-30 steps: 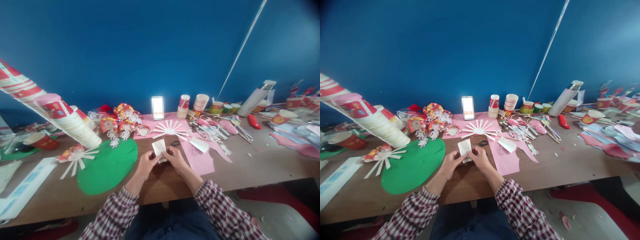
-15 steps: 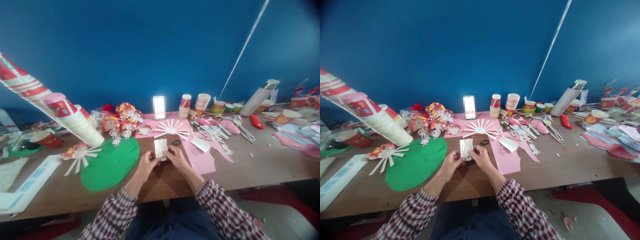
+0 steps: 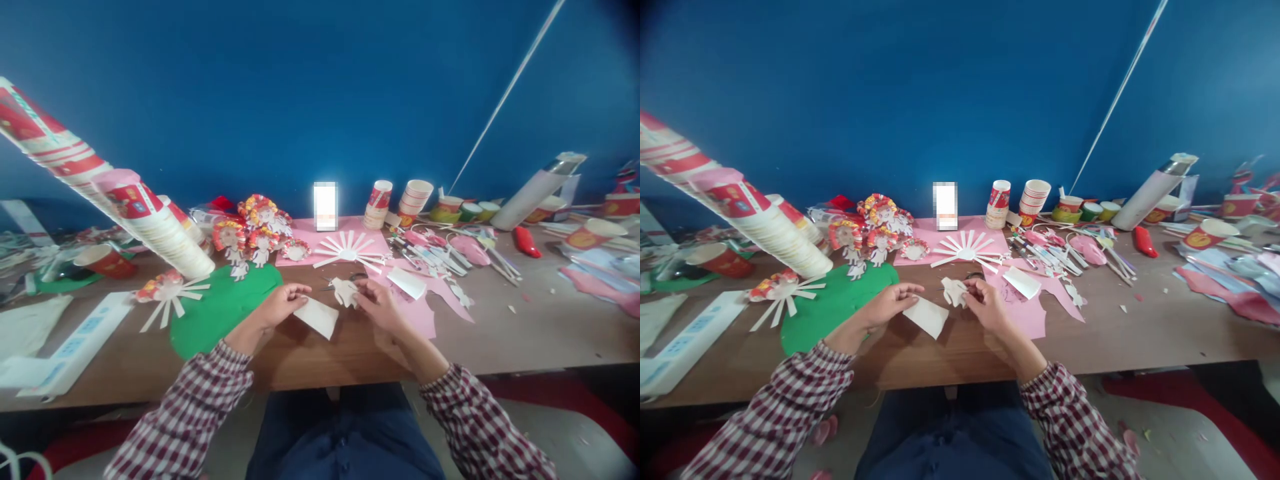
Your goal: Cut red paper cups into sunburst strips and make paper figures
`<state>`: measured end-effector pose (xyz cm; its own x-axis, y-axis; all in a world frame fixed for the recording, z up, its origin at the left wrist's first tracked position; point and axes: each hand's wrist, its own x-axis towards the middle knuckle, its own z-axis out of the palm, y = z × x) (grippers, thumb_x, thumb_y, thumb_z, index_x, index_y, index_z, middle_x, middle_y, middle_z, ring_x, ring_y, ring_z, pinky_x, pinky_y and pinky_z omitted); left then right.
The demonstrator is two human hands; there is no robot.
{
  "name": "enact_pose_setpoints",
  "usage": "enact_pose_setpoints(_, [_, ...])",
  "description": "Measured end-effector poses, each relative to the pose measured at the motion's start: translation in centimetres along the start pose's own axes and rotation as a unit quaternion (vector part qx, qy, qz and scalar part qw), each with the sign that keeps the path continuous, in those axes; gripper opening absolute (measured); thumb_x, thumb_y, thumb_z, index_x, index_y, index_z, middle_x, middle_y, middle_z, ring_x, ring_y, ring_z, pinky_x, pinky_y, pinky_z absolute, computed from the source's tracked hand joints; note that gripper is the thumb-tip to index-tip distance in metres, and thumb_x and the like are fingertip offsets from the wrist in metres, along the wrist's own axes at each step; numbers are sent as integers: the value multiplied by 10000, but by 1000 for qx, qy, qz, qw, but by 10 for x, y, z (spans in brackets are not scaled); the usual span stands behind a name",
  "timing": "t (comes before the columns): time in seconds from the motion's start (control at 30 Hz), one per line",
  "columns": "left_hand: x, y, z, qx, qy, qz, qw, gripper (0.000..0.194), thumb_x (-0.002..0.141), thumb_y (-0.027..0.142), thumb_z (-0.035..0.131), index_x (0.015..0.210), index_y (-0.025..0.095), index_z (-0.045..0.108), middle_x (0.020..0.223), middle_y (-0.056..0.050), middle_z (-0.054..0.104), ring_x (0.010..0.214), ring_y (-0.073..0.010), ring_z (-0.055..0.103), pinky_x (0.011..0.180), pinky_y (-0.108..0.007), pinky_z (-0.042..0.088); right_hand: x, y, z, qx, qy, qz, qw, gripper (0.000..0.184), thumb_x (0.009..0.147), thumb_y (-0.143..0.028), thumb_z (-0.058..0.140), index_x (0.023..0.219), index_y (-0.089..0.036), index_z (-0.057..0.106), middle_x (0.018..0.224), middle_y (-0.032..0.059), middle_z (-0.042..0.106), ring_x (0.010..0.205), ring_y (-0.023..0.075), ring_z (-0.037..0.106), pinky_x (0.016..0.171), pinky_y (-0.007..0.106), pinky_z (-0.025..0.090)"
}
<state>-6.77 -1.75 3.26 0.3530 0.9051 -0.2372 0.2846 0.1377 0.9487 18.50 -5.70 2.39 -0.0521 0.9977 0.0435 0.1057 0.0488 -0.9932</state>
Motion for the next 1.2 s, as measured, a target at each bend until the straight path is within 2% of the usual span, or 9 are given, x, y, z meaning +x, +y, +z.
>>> enact_pose_setpoints(0.07, [3, 0, 4, 13, 15, 4, 1000, 375, 639, 416, 756, 859, 116, 706, 771, -65, 698, 688, -157, 589, 630, -254, 429, -5, -5, 5, -37, -49, -24, 998, 209, 784, -271, 612, 968, -175, 594, 797, 37, 674, 703, 169, 627, 646, 284, 493])
enact_pose_setpoints(0.13, [3, 0, 10, 15, 20, 4, 1000, 371, 654, 451, 739, 807, 116, 693, 718, -56, 681, 643, -150, 573, 584, -245, 415, -9, -8, 12, -98, -72, -49, 991, 177, 792, -231, 599, 960, -178, 585, 825, 43, 678, 740, 171, 637, 684, 286, 495])
enact_pose_setpoints(0.23, [1, 1, 19, 2, 11, 2, 1000, 391, 696, 492, 693, 850, 133, 671, 704, -40, 675, 613, -148, 576, 556, -242, 413, -13, -9, 21, -184, -65, -55, 979, 176, 788, -199, 596, 964, -192, 585, 779, 20, 673, 700, 164, 635, 664, 277, 479])
enact_pose_setpoints(0.33, [0, 2, 24, -17, 23, 20, 999, 365, 711, 476, 685, 851, 139, 669, 730, -37, 687, 653, -149, 594, 620, -250, 434, -13, -5, 26, -219, -53, -45, 973, 186, 778, -191, 595, 964, -199, 584, 732, -2, 655, 653, 157, 624, 623, 261, 459])
enact_pose_setpoints(0.47, [0, 3, 28, -36, 45, 35, 998, 379, 715, 479, 681, 860, 129, 685, 763, -45, 696, 701, -156, 603, 676, -258, 443, -11, -1, 28, -212, -51, -34, 975, 223, 764, -190, 595, 987, -203, 584, 714, -17, 640, 636, 149, 614, 607, 247, 448])
enact_pose_setpoints(0.7, [0, 4, 29, -95, 20, 3, 995, 430, 574, 399, 811, 859, 119, 656, 769, -49, 708, 696, -164, 638, 707, -286, 480, -12, 0, 30, -189, -49, -11, 981, 238, 755, -192, 600, 992, -202, 603, 702, -13, 645, 612, 150, 612, 588, 244, 450])
enact_pose_setpoints(0.83, [2, 5, 23, -67, 25, 20, 997, 361, 586, 349, 802, 827, 119, 663, 751, -47, 706, 680, -159, 641, 683, -274, 481, -11, 0, 25, -194, -62, -24, 979, 244, 788, -292, 636, 1016, -207, 622, 753, 18, 682, 652, 176, 632, 608, 269, 461])
enact_pose_setpoints(1.0, [5, 11, 18, -22, 9, 20, 1000, 301, 612, 310, 779, 820, 123, 669, 744, -56, 713, 667, -165, 650, 648, -265, 480, -4, -3, 18, -197, -20, -63, 978, 200, 866, -322, 547, 930, -183, 677, 882, 72, 698, 801, 209, 633, 714, 307, 464])
enact_pose_setpoints(1.2, [8, 17, 21, 0, -36, 11, 999, 275, 625, 272, 762, 837, 124, 669, 767, -65, 726, 704, -179, 671, 667, -269, 492, 5, -9, 23, -81, -149, -10, 986, 295, 884, -370, 503, 835, -148, 692, 718, 24, 670, 656, 172, 598, 592, 258, 436])
